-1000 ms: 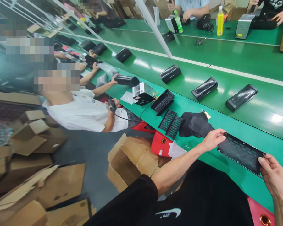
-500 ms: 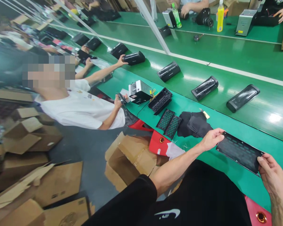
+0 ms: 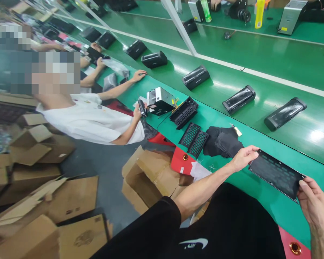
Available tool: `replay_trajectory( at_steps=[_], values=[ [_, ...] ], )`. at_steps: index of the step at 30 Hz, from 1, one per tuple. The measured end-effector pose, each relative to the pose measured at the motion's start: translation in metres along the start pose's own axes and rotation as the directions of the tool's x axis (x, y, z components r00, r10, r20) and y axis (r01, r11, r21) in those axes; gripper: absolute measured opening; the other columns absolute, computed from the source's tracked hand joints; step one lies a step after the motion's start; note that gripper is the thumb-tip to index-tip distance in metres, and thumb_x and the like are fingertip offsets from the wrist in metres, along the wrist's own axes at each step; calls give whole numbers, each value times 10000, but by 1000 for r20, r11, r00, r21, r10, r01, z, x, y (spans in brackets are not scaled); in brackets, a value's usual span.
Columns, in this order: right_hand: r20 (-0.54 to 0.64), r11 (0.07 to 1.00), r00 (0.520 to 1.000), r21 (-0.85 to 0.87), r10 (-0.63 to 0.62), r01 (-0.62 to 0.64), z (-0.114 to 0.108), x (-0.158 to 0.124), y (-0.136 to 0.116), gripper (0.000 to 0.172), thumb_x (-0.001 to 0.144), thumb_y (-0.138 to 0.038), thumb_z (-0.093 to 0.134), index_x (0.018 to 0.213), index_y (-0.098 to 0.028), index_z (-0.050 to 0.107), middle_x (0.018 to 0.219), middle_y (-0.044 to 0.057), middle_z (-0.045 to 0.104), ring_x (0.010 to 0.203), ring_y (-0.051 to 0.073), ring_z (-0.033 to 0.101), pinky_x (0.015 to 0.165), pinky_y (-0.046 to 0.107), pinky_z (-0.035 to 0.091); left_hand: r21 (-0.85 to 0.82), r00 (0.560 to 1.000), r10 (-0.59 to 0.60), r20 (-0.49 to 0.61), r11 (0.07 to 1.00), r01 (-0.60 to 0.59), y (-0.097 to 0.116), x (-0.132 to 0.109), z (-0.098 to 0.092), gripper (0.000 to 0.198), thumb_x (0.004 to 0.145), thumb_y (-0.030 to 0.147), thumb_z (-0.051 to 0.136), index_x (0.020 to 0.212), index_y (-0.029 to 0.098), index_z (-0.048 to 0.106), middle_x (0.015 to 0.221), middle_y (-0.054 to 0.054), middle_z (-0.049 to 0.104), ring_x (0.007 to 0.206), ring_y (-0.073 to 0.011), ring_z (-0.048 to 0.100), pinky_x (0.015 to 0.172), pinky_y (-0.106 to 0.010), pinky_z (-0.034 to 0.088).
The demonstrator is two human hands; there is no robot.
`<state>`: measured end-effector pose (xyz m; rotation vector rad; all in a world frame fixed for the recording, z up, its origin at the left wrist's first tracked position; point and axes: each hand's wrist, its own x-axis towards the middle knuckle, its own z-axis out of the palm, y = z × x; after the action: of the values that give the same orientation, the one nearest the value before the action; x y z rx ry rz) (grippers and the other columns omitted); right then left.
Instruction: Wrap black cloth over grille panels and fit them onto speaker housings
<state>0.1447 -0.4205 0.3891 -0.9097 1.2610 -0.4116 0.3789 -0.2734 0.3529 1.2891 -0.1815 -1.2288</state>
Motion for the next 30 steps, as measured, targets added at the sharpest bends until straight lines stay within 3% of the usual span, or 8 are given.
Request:
replay_trajectory(
  at_steps=[5,9,12,15,18,22,25,30],
  values=[
    [18,997,999,64,-35,34,7,3,-6,476,637,-481,991,917,-256,679,853,1,697,691,159,628,608,284,521,-382,996,-92,-13,921,80,-1,5,-1,706,672,653,893,1138,148,729,967,-65,725,800,-158,644,740,-288,486],
    [3,987,997,142,-80,79,27,9,-6,445,666,-417,992,921,-261,662,813,-35,662,636,108,564,569,220,463,-619,997,18,71,785,29,-1,5,8,894,614,805,873,1273,222,720,1235,-116,729,1064,-250,685,887,-376,545],
    [51,981,996,185,-68,58,52,9,-4,442,679,-413,983,943,-274,658,833,-37,666,614,103,552,531,213,441,-633,978,90,187,773,49,-3,9,20,923,452,630,1035,1237,243,740,1180,-87,752,1071,-237,697,939,-366,535],
    [178,978,984,206,-19,-18,68,20,-5,402,723,-402,958,984,-284,677,848,-35,675,647,117,588,590,246,507,-607,965,115,237,792,55,-4,22,25,767,487,530,1055,1115,191,775,1065,-90,774,1030,-235,724,960,-364,533],
    [276,988,961,142,17,-58,71,63,-16,449,739,-476,928,1055,-254,700,950,19,714,797,171,675,705,312,580,-649,974,156,164,760,-13,1,37,15,787,495,601,1035,1099,170,771,1073,-99,789,1045,-246,737,971,-369,545],
    [-15,999,999,25,42,-41,86,167,-45,572,646,-560,945,991,-215,646,975,58,714,934,216,710,828,367,621,-678,978,156,136,735,-23,8,45,-11,899,483,664,1016,1182,157,762,1167,-138,801,1132,-294,742,1028,-396,542],
    [-95,997,994,-41,61,-65,117,235,-57,573,640,-527,951,988,-224,610,920,51,689,891,243,711,771,410,638,-696,968,172,185,718,6,6,41,-28,956,577,759,933,1280,141,740,1250,-179,784,1239,-354,712,1097,-452,511],
    [-214,998,976,-56,-29,17,170,277,-51,614,620,-424,938,1078,-257,565,1081,61,719,980,281,724,771,460,659,-737,954,222,204,676,0,-4,33,-43,1012,651,838,833,1353,120,707,1266,-183,779,1258,-356,706,1103,-437,497]
  ],
)
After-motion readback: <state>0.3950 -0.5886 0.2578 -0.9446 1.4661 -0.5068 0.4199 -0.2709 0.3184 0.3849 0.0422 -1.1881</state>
